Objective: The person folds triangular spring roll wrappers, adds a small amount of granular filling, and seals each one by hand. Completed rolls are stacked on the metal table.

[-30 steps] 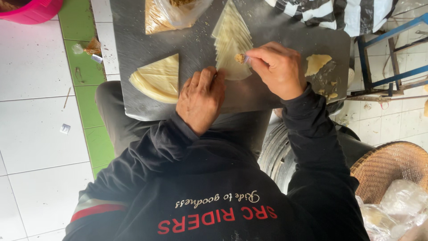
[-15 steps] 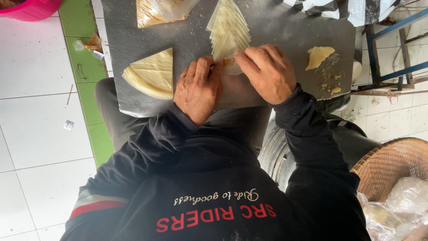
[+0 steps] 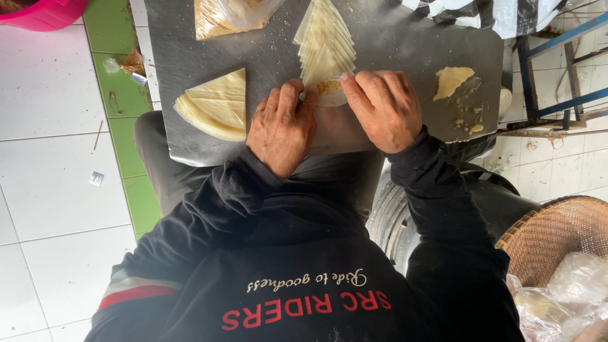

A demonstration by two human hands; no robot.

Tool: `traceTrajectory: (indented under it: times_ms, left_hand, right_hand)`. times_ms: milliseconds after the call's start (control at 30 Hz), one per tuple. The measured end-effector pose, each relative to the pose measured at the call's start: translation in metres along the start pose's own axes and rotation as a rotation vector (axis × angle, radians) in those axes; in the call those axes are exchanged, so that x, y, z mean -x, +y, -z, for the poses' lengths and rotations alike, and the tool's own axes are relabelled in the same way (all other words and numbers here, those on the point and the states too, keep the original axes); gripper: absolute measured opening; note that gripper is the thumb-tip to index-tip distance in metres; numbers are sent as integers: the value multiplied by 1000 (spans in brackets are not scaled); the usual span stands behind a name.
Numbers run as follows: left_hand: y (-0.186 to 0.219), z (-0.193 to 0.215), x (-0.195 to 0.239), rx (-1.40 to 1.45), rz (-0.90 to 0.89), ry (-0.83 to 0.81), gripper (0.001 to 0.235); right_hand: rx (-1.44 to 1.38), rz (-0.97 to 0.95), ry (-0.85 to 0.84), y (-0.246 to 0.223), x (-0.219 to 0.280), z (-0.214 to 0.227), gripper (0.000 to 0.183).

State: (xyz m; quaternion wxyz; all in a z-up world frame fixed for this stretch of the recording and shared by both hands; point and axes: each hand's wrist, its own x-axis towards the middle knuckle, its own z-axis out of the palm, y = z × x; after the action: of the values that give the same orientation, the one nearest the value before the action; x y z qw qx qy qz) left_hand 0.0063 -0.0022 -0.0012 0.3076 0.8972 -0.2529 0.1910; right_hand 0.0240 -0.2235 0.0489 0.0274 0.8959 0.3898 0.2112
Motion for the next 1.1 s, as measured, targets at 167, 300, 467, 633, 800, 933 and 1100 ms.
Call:
traceTrajectory:
  times_ms: [167,300,467,633,800,933,1100]
  left_hand:
    - [-1,0,1,-8,-10,5,43]
    - [-2,0,2,14,-19,10,43]
    - [-2,0,1,26,-9,14,43]
    - [-2,0,2,49,2,10,45]
    - [-2,2,1,55,4,14,43]
    - [-2,4,3,69,0,11,39]
    - [-3,6,4,123,25,47,35]
  right_hand:
    - [9,-16,3,-5,2,1,27]
    - [15,1,-10,-6,1,1,26]
    - [15,-14,9,-6,-1,6,26]
    - [52,-6,-6,-7,0,8,25]
    - [63,-4,2,-5,5,6,24]
    - [-11,-61,88,-3,7,4,25]
    - [-289,-392,169,3,-12,-9,20]
